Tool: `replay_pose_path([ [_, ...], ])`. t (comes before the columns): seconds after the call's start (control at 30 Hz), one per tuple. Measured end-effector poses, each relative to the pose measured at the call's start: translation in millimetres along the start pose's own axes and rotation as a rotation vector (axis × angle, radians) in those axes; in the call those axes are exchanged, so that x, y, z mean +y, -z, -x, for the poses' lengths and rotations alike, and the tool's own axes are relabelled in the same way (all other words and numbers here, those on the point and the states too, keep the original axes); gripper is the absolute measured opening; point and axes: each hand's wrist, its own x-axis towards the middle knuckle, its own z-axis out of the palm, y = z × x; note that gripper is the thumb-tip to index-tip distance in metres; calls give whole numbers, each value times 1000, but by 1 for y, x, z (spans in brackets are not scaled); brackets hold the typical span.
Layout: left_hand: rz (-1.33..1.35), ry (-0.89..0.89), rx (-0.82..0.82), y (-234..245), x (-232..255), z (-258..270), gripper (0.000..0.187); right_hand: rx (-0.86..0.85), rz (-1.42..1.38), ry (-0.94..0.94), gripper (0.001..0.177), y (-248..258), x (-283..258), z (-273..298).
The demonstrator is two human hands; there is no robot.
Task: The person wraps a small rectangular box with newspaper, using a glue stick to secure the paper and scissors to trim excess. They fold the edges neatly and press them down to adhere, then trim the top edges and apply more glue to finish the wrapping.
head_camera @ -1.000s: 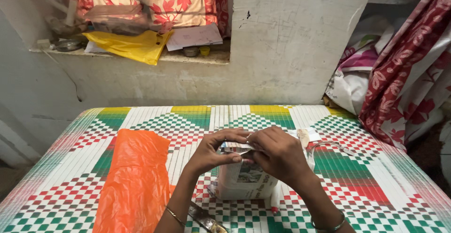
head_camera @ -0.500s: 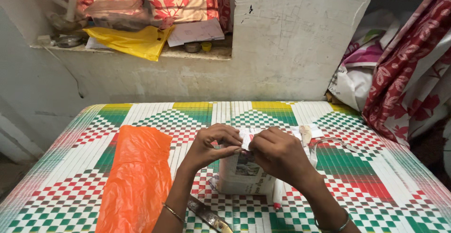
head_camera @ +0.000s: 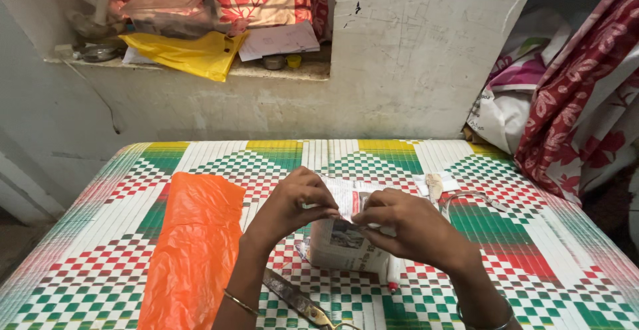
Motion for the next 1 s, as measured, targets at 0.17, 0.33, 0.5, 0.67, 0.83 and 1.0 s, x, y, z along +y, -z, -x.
replay_pose_path([
  [0.17, -107, 2, -30, 1, 13, -1, 12, -17, -54, 81, 20, 3, 10, 3],
  [0.33, -111, -50, -27, -8, 25, -2, 19, -13, -196, 126, 28, 7, 27, 5],
  [0.5, -143, -119, -37, -25, 28, 0, 28, -41, -329, 95, 28, 10, 36, 6],
  [0.67, -17, -107, 99, -33, 23, 13, 36, 134, -156, 54, 22, 22, 37, 10],
  [0.83, -107, -12, 178, -49, 25, 20, 33, 298, -72, -94, 18, 41, 25, 26],
  [1.0, -229, 3, 246, -55, 29, 20, 30, 383, 20, -80, 17, 39, 5, 45],
])
